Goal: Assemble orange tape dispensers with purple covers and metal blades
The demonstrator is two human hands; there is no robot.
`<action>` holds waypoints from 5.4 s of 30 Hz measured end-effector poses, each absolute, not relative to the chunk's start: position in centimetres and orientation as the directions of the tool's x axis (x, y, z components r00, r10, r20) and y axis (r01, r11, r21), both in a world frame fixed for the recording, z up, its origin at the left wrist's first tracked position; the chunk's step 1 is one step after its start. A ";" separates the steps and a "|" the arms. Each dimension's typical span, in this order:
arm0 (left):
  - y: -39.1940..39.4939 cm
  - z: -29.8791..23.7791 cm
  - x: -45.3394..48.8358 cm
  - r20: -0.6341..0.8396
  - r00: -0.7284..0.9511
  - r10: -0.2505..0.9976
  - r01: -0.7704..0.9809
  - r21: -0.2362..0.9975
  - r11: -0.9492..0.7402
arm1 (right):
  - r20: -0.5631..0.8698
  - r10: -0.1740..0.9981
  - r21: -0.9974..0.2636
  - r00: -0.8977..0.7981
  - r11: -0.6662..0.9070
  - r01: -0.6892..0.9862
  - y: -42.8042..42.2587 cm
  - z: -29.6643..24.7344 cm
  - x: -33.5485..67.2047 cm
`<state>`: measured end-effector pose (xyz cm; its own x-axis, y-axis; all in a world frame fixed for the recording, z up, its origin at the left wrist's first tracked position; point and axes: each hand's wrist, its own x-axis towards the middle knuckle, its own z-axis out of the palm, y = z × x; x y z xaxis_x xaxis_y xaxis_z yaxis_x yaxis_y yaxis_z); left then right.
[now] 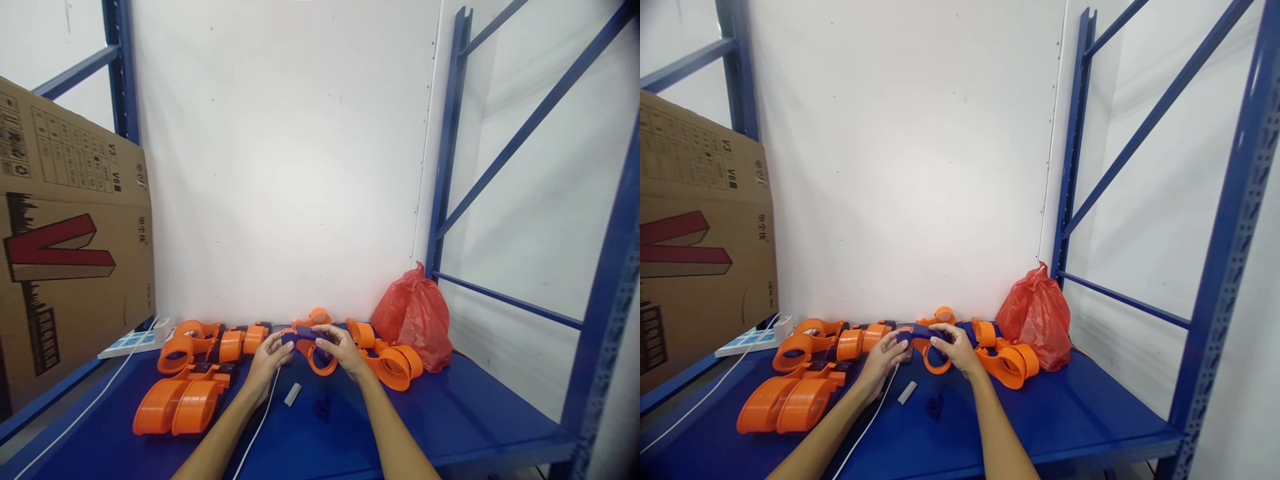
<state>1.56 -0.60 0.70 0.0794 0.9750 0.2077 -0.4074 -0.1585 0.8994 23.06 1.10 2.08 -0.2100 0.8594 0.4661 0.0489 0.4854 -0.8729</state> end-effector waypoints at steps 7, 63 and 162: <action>-0.5 0.6 1.6 0.195 0.067 0.979 -0.395 0.906 -0.153 | 0.504 0.835 -0.845 -0.221 0.530 0.072 1.6 1.8 23.0; -0.6 0.6 1.8 0.370 0.065 0.927 -0.429 0.849 -0.308 | 0.455 0.869 -0.875 -0.193 0.477 0.084 0.8 0.3 20.5; 1.6 -0.4 0.3 0.077 -0.129 0.989 -0.545 0.828 -0.135 | 0.228 0.699 -0.454 -0.677 0.692 0.562 -1.7 1.6 17.9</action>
